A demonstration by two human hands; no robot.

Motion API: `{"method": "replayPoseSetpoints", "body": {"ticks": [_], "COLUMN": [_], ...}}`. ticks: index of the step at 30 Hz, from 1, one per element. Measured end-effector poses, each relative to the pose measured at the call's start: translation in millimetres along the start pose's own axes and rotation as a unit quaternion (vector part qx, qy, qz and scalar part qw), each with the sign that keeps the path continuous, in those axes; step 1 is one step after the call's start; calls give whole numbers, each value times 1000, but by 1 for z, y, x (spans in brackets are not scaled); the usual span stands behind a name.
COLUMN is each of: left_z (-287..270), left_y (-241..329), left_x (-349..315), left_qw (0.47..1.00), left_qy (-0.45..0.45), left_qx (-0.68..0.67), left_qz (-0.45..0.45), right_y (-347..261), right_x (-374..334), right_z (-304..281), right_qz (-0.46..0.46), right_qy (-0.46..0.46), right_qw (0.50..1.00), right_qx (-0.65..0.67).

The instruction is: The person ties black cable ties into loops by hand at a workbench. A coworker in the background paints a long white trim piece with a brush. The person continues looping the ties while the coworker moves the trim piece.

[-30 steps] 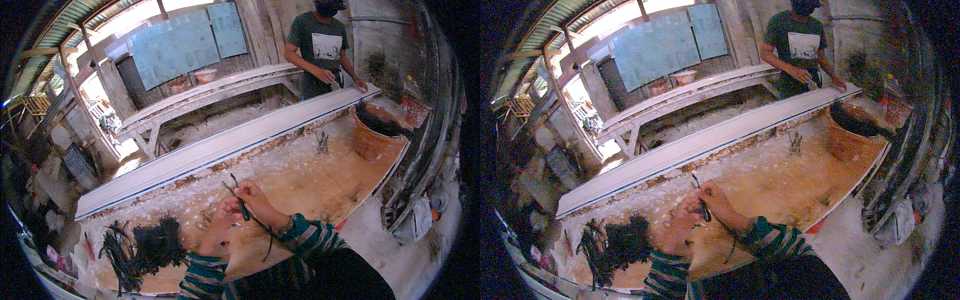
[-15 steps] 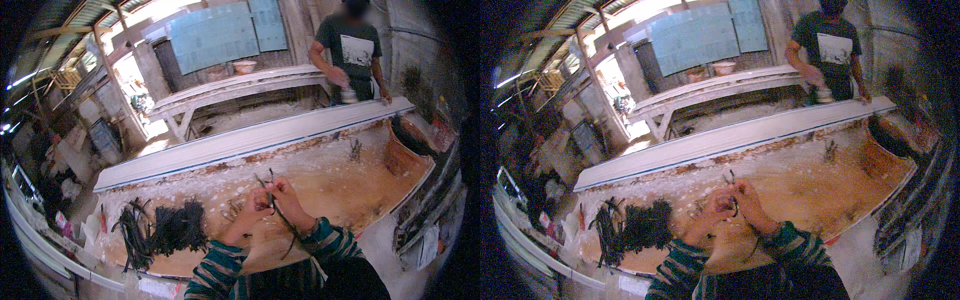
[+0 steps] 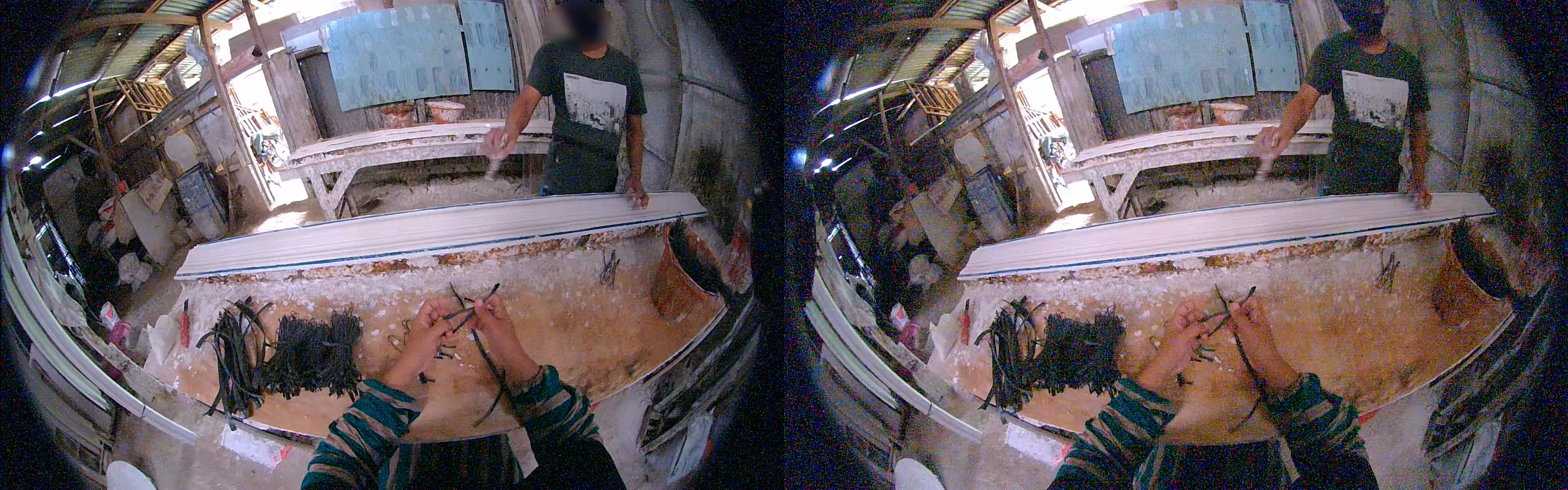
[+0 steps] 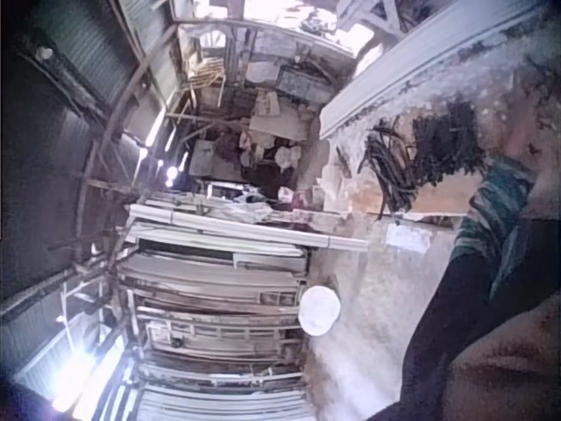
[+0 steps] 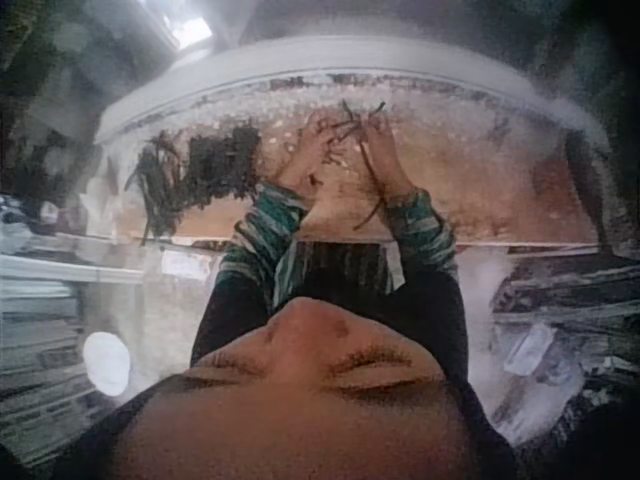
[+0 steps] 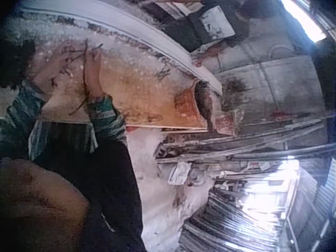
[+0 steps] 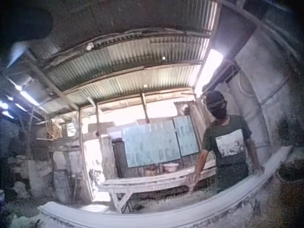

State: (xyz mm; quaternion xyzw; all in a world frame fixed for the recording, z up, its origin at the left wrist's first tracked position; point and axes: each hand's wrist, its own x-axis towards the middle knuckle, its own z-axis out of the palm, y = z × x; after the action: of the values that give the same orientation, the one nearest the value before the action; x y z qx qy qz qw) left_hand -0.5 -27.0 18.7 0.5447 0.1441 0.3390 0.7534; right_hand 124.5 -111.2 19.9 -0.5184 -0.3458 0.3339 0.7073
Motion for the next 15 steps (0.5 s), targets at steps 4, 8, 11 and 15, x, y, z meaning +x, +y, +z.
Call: {"method": "replayPoseSetpoints", "body": {"ticks": [4, 8, 11, 15], "left_z": [-3, -6, -11, -15], "left_y": [-4, -3, -8, -6], "left_x": [4, 4, 4, 6], "left_qw": [998, 995, 996, 991], "left_qy": [59, 79, 83, 116], "left_qx": [-28, -39, -26, 8], "left_qz": [-21, -42, -32, -62], "right_y": [-5, -16, -29, -25], "right_x": [-1, -7, -10, -11], "right_z": [1, 3, 4, -3], "right_qz": [18, -1, 4, -15], "right_qy": [-27, -30, -69, -142], "right_qw": [997, 987, 978, 948], "right_qx": [70, 155, 197, 284]}}
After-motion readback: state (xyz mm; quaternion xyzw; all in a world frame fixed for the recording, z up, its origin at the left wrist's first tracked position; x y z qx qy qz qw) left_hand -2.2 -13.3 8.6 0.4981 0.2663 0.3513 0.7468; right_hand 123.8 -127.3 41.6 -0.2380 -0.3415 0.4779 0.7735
